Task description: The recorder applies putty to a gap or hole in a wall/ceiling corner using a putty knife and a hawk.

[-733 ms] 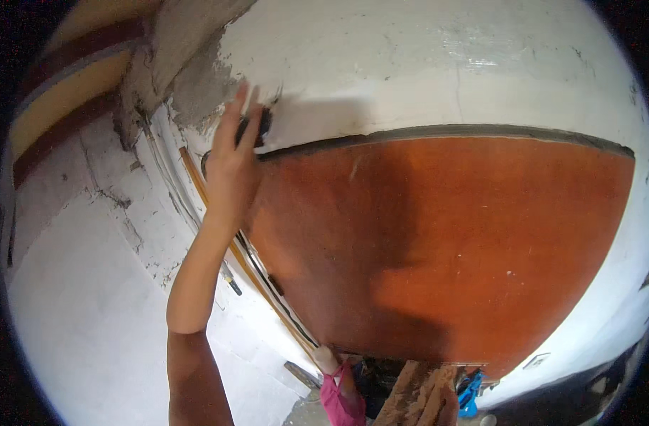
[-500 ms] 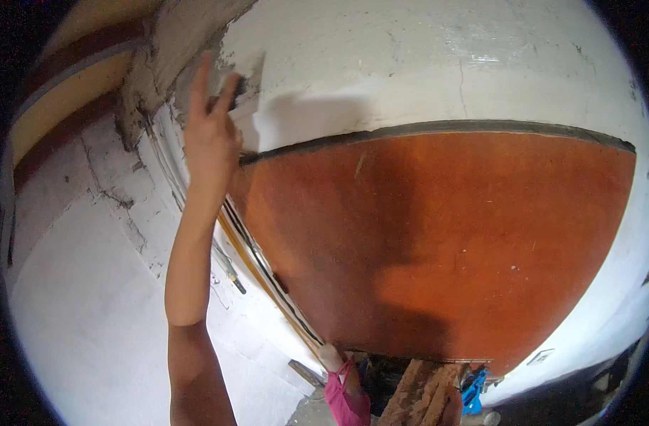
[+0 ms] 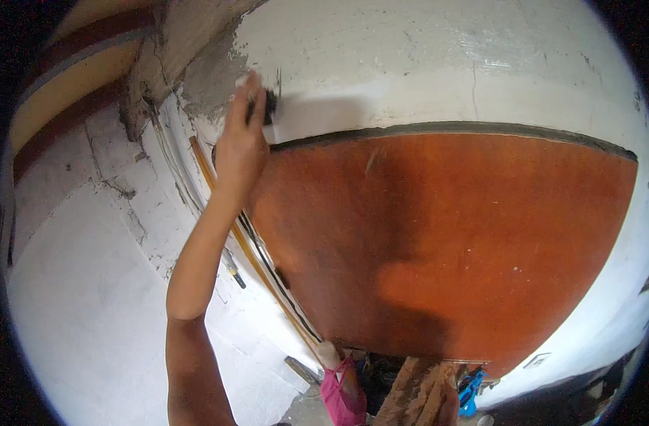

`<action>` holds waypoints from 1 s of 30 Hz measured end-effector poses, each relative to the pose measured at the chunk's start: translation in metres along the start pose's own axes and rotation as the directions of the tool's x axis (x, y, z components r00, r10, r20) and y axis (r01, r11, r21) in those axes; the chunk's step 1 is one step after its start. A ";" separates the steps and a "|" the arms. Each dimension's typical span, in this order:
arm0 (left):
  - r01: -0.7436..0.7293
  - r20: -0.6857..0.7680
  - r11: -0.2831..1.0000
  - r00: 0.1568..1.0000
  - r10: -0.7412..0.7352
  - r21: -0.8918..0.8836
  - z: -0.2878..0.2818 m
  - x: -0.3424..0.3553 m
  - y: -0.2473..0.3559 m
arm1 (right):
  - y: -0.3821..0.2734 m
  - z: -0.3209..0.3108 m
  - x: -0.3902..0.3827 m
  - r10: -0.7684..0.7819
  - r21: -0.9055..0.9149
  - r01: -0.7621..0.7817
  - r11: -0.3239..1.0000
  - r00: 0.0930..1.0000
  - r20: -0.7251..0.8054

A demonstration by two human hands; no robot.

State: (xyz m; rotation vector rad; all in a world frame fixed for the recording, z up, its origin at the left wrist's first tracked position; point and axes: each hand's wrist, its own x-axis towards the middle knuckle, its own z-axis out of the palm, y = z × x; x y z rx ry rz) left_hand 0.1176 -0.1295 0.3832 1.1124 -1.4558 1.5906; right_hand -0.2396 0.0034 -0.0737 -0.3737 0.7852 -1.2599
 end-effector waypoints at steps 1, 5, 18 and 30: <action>-0.035 0.081 0.999 0.996 0.035 -0.004 -0.004 -0.012 0.003 | -0.006 0.011 -0.005 0.073 0.027 -0.073 0.997 0.997 -0.008; 0.028 0.090 0.995 0.996 -0.019 -0.100 -0.031 0.000 0.004 | -0.017 0.029 -0.010 0.111 0.144 -0.124 0.982 0.989 0.095; -0.024 0.097 0.999 0.995 0.028 -0.045 -0.027 0.009 0.028 | -0.004 0.000 0.006 0.214 0.788 -0.517 0.335 0.856 0.470; -0.149 0.089 0.988 0.985 0.146 0.038 -0.025 0.008 0.052 | -0.018 0.022 -0.007 0.065 0.076 -0.059 0.995 0.995 -0.074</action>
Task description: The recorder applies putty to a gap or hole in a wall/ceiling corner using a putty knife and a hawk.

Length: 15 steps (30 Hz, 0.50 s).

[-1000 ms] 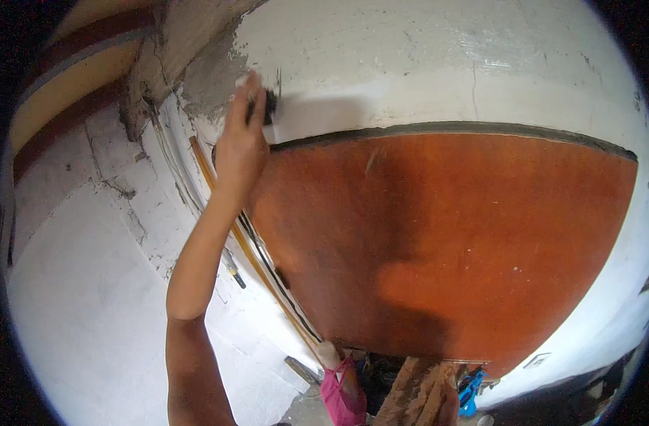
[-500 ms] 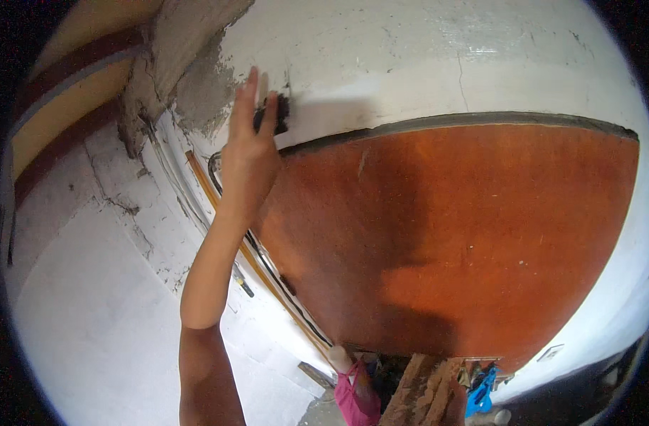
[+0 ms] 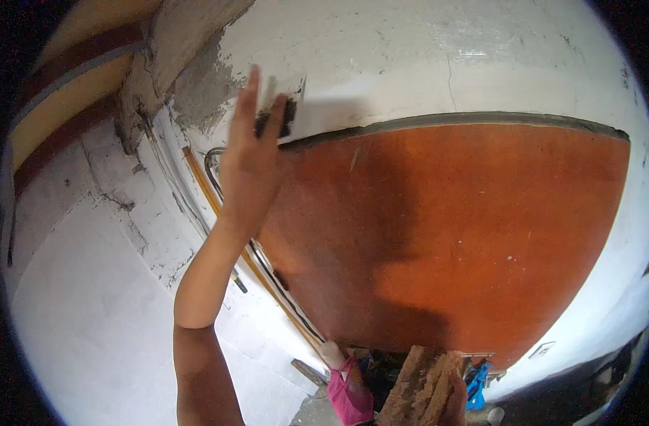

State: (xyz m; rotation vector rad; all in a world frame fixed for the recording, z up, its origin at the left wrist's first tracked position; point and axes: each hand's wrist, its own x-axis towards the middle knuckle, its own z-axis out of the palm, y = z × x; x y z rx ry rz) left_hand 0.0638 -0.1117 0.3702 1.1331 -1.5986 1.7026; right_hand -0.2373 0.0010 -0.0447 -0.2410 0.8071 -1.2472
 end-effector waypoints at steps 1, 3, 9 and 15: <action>0.019 -0.080 0.998 0.997 -0.023 -0.054 -0.005 0.003 -0.007 | -0.005 0.008 -0.007 -0.003 -0.004 0.003 1.000 1.000 -0.002; 0.097 -0.103 0.993 0.989 -0.104 -0.068 -0.014 0.017 -0.010 | -0.017 0.023 -0.021 -0.061 -0.029 0.064 0.998 0.993 0.102; -0.015 -0.061 0.999 0.998 0.011 -0.052 0.022 0.016 0.015 | 0.016 -0.038 0.027 0.011 0.057 -0.013 0.998 1.000 0.023; 0.050 -0.109 0.988 0.992 -0.066 -0.144 -0.024 0.027 0.021 | 0.003 -0.010 0.005 -0.054 0.105 0.044 0.994 0.993 0.101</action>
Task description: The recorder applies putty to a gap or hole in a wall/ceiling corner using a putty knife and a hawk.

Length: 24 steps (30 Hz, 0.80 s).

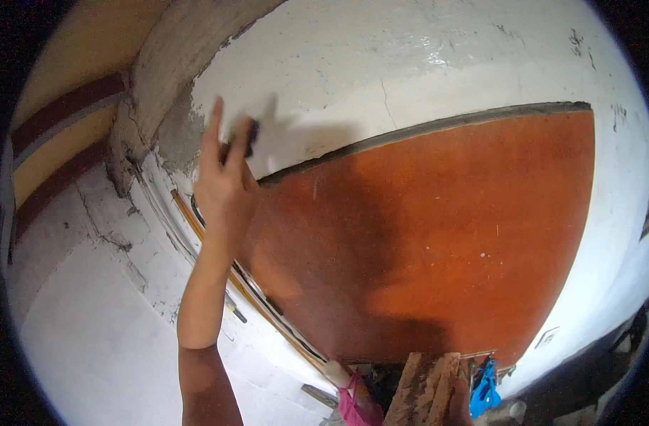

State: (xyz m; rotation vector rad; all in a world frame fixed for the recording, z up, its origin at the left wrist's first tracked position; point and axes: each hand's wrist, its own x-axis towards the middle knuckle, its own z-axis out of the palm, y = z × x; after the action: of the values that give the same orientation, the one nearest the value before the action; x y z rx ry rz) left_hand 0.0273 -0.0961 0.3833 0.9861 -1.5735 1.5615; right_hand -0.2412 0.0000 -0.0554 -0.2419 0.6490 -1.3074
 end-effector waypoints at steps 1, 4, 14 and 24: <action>-0.005 0.004 1.000 1.000 0.005 -0.003 0.001 0.008 0.002 | -0.001 0.002 -0.002 0.027 0.007 -0.027 1.000 1.000 -0.002; -0.043 -0.068 0.993 0.996 0.050 0.106 0.013 0.033 0.003 | -0.003 0.003 -0.007 0.117 0.010 -0.117 0.993 0.993 0.019; -0.103 -0.069 0.989 0.991 0.110 0.102 0.015 0.032 0.013 | 0.026 -0.073 0.023 -0.019 0.029 0.016 0.999 0.993 0.113; -0.149 -0.003 0.984 0.989 0.150 0.100 0.009 0.028 0.031 | -0.026 -0.002 -0.025 -0.022 -0.016 0.023 1.000 0.998 0.066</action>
State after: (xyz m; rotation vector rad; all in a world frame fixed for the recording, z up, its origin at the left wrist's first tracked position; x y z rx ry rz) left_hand -0.0133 -0.1065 0.3938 0.9299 -1.6069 1.7602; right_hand -0.2658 0.0172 -0.0358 -0.3052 0.6032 -1.3105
